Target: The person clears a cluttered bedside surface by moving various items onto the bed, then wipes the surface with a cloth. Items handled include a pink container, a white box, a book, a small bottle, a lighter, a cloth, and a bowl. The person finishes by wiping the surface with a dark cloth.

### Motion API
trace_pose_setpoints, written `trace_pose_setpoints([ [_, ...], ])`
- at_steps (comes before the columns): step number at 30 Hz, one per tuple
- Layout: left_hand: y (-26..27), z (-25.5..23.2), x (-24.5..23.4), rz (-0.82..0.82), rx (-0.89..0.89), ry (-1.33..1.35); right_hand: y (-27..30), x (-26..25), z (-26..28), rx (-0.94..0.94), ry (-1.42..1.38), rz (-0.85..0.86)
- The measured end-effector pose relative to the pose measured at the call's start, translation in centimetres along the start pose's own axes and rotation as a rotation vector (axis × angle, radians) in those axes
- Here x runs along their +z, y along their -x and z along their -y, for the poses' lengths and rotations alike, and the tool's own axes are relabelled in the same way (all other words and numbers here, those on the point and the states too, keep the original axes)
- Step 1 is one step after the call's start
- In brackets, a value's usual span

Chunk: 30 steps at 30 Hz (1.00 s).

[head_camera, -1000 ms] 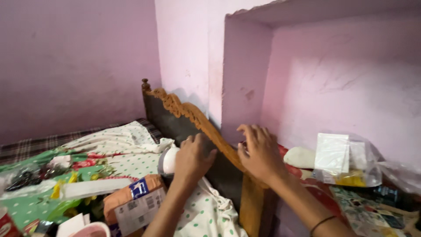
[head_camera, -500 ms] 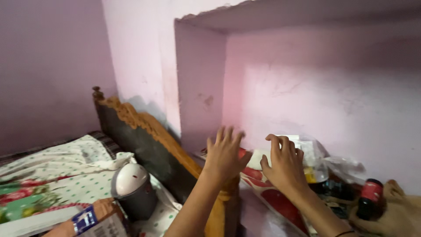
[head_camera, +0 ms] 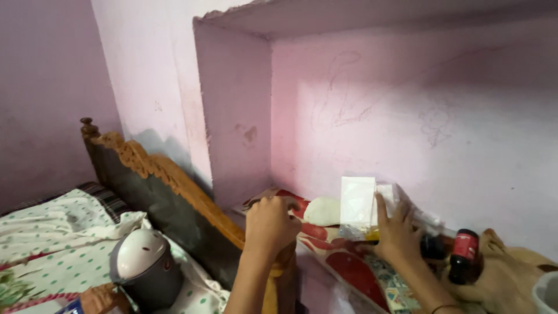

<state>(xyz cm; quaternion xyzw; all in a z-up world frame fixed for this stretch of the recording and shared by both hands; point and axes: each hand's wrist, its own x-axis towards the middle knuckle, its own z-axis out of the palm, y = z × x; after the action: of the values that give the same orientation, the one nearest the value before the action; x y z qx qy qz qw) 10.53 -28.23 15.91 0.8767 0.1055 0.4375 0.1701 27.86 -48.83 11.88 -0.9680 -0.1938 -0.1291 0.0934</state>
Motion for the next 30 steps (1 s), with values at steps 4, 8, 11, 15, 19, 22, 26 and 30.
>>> trace_pose_setpoints([
  [4,-0.1,0.0,0.0,0.033,-0.054,0.016,0.3,2.5,-1.4,-0.048,-0.086,-0.248],
  [8,-0.1,0.0,-0.1,0.054,-0.061,0.014,-0.7,3.6,-1.5,0.011,-0.050,-0.147],
  [11,-0.3,-0.1,-0.1,0.034,-0.052,0.002,-1.2,4.0,-1.7,-0.007,0.018,-0.190],
  [15,0.0,-0.1,0.0,0.033,-0.057,0.004,-0.6,4.7,-1.9,-0.063,0.033,-0.280],
  [19,0.0,-0.1,0.0,0.043,-0.071,0.010,0.4,3.8,-0.9,-0.106,-0.019,-0.376],
  [22,-0.1,-0.1,-0.1,0.038,-0.073,0.044,1.7,2.6,0.3,-0.093,-0.081,-0.414],
  [26,0.1,-0.4,-0.1,0.027,-0.081,0.015,3.0,1.4,2.6,-0.110,-0.242,-0.486],
  [30,0.2,-0.8,-0.4,-0.033,-0.062,0.038,3.5,0.0,5.2,-0.280,-0.380,-0.776],
])
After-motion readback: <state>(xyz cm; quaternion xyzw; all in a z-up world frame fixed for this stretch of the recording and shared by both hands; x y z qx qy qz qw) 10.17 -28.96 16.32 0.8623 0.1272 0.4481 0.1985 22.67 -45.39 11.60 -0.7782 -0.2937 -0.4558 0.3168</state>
